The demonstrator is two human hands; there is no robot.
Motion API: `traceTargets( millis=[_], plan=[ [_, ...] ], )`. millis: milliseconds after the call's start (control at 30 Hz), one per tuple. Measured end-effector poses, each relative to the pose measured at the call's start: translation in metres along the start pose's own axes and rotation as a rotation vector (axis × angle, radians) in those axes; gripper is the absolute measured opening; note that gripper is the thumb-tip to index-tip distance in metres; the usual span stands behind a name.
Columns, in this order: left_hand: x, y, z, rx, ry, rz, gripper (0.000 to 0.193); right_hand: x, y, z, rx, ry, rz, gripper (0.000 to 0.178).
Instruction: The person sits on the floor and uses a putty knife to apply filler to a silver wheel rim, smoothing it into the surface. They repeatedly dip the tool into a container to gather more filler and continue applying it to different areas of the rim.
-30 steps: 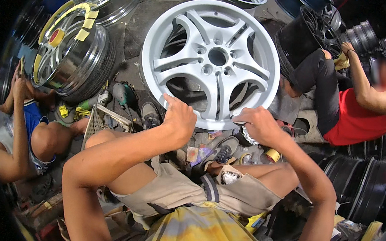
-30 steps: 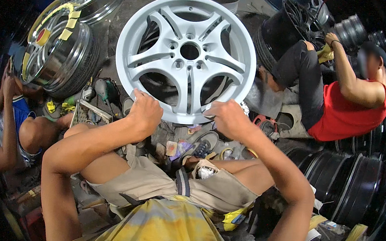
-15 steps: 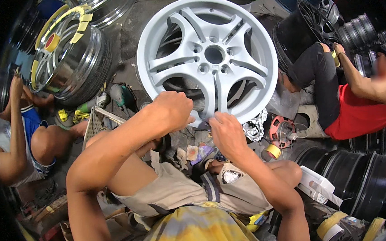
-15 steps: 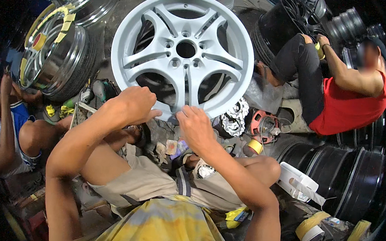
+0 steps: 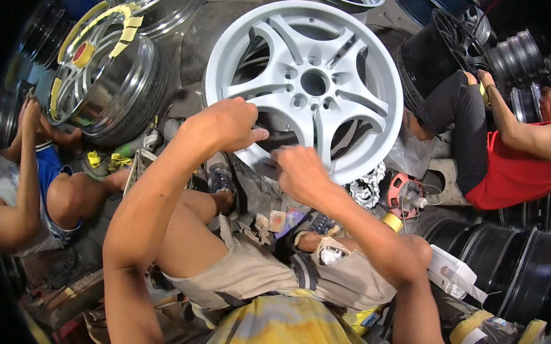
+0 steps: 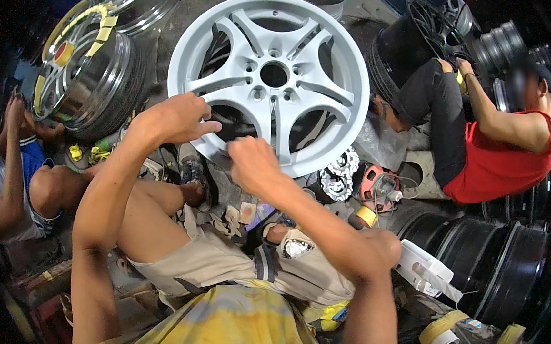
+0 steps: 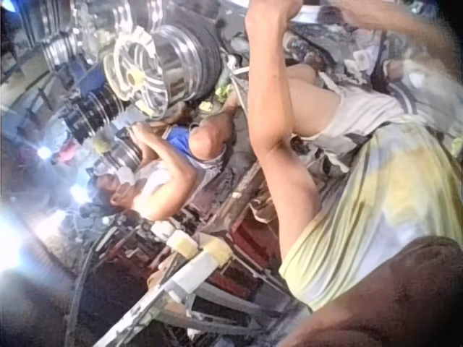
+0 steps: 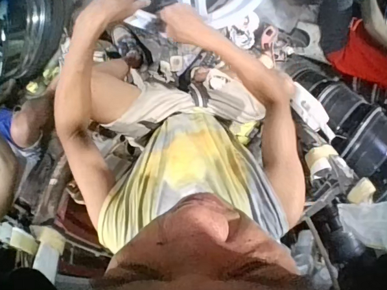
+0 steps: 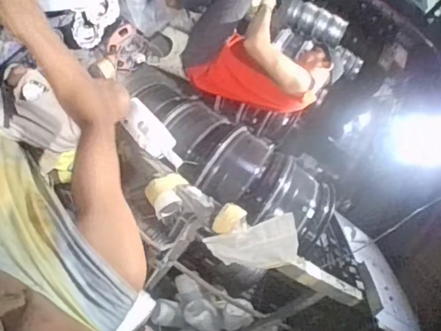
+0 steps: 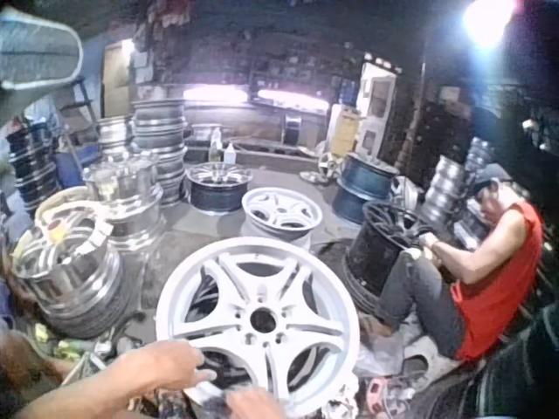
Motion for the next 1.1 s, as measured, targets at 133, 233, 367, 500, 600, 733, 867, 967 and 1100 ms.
traceTargets(
  millis=[133, 233, 367, 500, 600, 733, 867, 967, 1100],
  plan=[
    [-0.011, 0.003, -0.004, 0.085, -0.033, 0.095, 0.042, -0.001, -0.003, 0.006, 0.112, 0.027, -0.06, 0.028],
    [-0.027, 0.01, 0.011, 0.125, 0.024, 0.214, 0.037, 0.02, 0.018, 0.055, 0.061, 0.116, -0.177, 0.038],
    [-0.047, 0.016, 0.012, 0.21, 0.036, 0.275, 0.037, 0.11, 0.081, 0.101, -0.015, 0.254, 0.49, 0.036],
    [-0.056, 0.025, 0.012, 0.291, 0.112, 0.19, 0.039, 0.19, 0.164, 0.073, 0.162, -0.018, 0.814, 0.02],
    [-0.076, 0.012, 0.008, 0.286, 0.216, 0.102, 0.044, 0.192, 0.189, 0.057, 0.361, -0.189, 0.445, 0.022],
    [-0.095, -0.03, 0.007, 0.01, 0.321, 0.331, 0.056, 0.186, 0.158, 0.029, 0.486, -0.137, 0.074, 0.031],
    [-0.078, -0.081, 0.009, -0.225, 0.401, 0.974, 0.059, 0.202, 0.136, 0.01, 0.571, -0.062, 0.058, 0.027],
    [-0.071, -0.098, 0.006, -0.026, 0.401, 1.307, 0.053, 0.218, 0.131, 0.001, 0.517, -0.155, 0.037, 0.027],
    [-0.089, -0.103, -0.008, 0.129, 0.504, 1.324, 0.054, 0.216, 0.128, -0.002, 0.504, -0.314, 0.066, 0.026]
  ],
)
Point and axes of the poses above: each hand's wrist, its own z-axis away from the middle knuckle, its own y-axis out of the back of the hand, x = y × z, the point moved 7 cm from there along -z, towards the middle knuckle, and after that the axes turned 6 degrees about -z, right-handed, at the moved point
